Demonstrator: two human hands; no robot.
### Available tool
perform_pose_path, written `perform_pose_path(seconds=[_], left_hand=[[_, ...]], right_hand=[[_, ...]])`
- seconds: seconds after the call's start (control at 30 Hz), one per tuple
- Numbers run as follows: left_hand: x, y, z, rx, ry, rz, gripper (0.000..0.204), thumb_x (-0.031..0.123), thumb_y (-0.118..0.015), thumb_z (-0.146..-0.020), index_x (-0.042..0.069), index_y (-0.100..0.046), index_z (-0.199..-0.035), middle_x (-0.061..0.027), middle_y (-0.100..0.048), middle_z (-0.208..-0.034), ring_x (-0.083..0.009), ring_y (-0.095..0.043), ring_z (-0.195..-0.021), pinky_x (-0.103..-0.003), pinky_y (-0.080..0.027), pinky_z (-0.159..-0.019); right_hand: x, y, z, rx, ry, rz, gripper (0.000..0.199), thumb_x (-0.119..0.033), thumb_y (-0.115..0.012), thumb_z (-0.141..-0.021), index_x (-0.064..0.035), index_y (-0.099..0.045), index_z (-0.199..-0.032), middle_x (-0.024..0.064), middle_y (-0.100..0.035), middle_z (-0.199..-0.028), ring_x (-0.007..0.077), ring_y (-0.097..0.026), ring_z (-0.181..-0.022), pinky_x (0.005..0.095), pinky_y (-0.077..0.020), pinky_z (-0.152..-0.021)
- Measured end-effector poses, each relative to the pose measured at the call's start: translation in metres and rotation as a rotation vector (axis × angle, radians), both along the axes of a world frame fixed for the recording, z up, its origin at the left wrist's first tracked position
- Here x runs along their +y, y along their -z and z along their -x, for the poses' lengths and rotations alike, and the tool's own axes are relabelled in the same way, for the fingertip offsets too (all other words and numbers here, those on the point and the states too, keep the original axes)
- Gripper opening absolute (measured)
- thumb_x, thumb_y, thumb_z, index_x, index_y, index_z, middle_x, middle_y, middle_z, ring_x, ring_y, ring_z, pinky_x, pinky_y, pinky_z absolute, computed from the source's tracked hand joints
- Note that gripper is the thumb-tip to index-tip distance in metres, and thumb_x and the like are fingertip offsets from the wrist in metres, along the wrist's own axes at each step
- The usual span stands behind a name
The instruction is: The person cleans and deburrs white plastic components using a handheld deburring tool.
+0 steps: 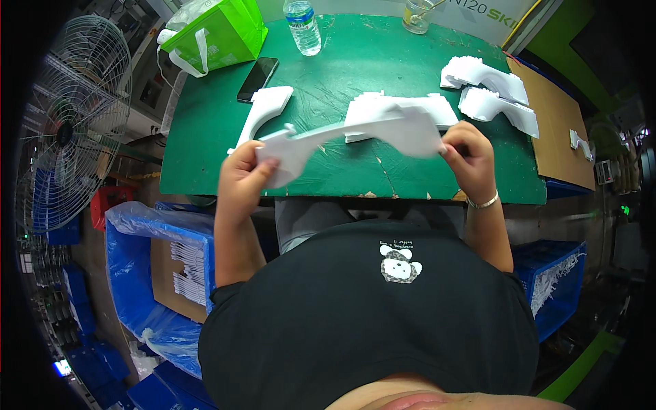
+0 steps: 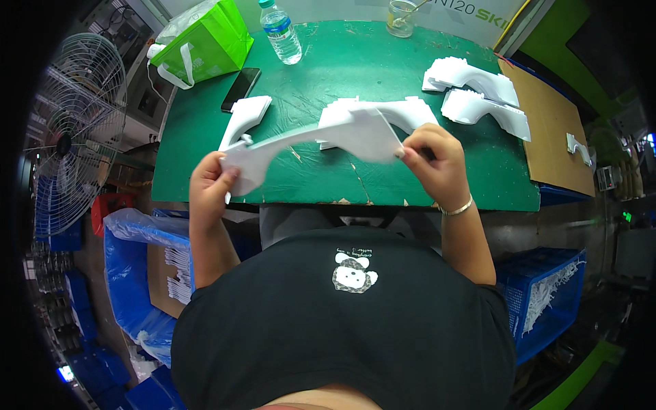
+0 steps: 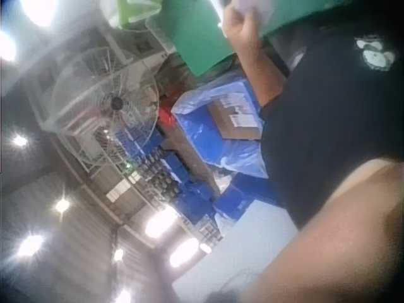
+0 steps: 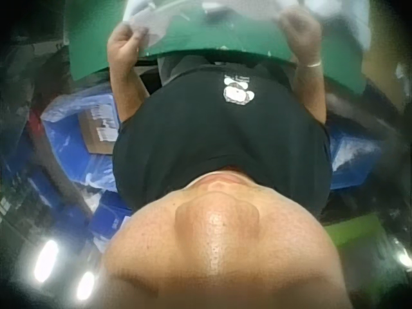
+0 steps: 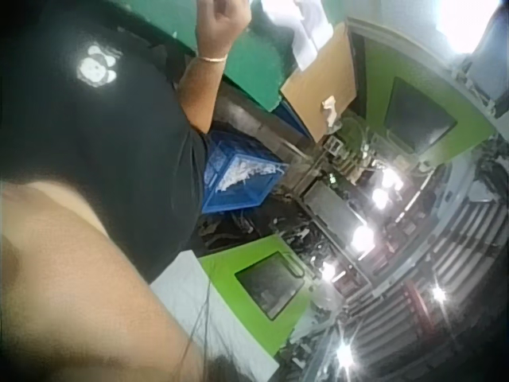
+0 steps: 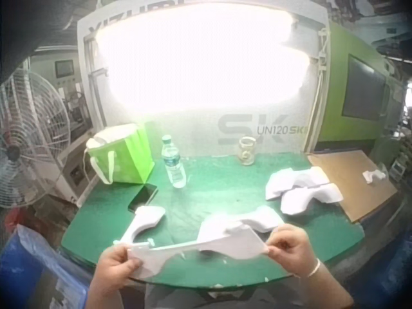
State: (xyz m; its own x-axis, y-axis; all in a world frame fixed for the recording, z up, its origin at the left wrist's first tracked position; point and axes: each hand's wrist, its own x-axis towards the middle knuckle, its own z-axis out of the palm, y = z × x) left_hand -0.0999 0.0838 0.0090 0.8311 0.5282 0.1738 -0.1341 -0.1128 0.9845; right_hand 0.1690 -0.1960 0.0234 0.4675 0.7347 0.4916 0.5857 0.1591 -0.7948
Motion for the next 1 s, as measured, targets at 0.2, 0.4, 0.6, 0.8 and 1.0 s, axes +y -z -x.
perform_pose_path(seconds=[0.2, 0.4, 0.6, 0.8, 1.0], left_hand=[[0.040, 0.032, 0.024, -0.103, -0.516, 0.172, 0.014, 0.009, -0.062, -0.092, 0.000, -0.060, -0.103, -0.0046, -0.065, -0.089, -0.0085, -0.059, -0.081, -0.022, -0.046, -0.074], [0.047, 0.064, 0.037, 0.530, -0.839, -0.499, 0.033, 0.027, -0.069, -0.086, -0.004, -0.059, -0.082, -0.0130, -0.059, -0.067, -0.0210, -0.056, -0.061, -0.039, -0.042, -0.057], [0.036, 0.034, 0.032, 1.081, -0.766, -0.632, 0.052, 0.045, -0.059, -0.088, -0.001, -0.054, -0.065, -0.0182, -0.058, -0.066, -0.0369, -0.056, -0.063, -0.046, -0.043, -0.060], [0.024, 0.020, 0.031, 0.925, -0.679, -0.577, 0.052, 0.042, -0.057, -0.092, 0.000, -0.053, -0.063, -0.0134, -0.059, -0.064, -0.0300, -0.058, -0.059, -0.039, -0.046, -0.059], [-0.012, 0.017, -0.004, 0.612, 0.078, -0.147, 0.048, 0.042, -0.054, -0.096, 0.002, -0.055, -0.069, -0.0022, -0.055, -0.062, -0.0095, -0.057, -0.058, -0.028, -0.044, -0.056]], right_hand=[[0.029, 0.031, -0.034, -0.568, 0.492, 0.182, 0.019, -0.020, -0.076, -0.077, -0.0049, -0.067, -0.084, 0.0064, -0.063, -0.088, 0.0223, -0.064, -0.072, 0.0323, -0.0499, -0.064], [0.062, 0.061, -0.050, -0.715, 0.441, 0.379, 0.033, -0.019, -0.074, -0.077, -0.0102, -0.066, -0.107, 0.0059, -0.060, -0.114, 0.0251, -0.064, -0.090, 0.0354, -0.0520, -0.077], [0.076, 0.081, -0.069, -0.843, 0.452, 0.447, 0.032, -0.014, -0.072, -0.075, -0.0130, -0.066, -0.106, 0.0023, -0.064, -0.107, 0.0235, -0.063, -0.090, 0.0341, -0.0521, -0.077], [0.068, 0.060, -0.073, -0.866, 0.474, 0.475, 0.023, -0.015, -0.071, -0.076, -0.0142, -0.065, -0.098, 0.0007, -0.065, -0.100, 0.0222, -0.062, -0.086, 0.0336, -0.0520, -0.074], [0.069, 0.060, -0.075, -0.832, 0.423, 0.471, 0.021, -0.015, -0.071, -0.076, -0.0123, -0.065, -0.096, 0.0017, -0.065, -0.096, 0.0232, -0.062, -0.087, 0.0349, -0.0517, -0.074]])
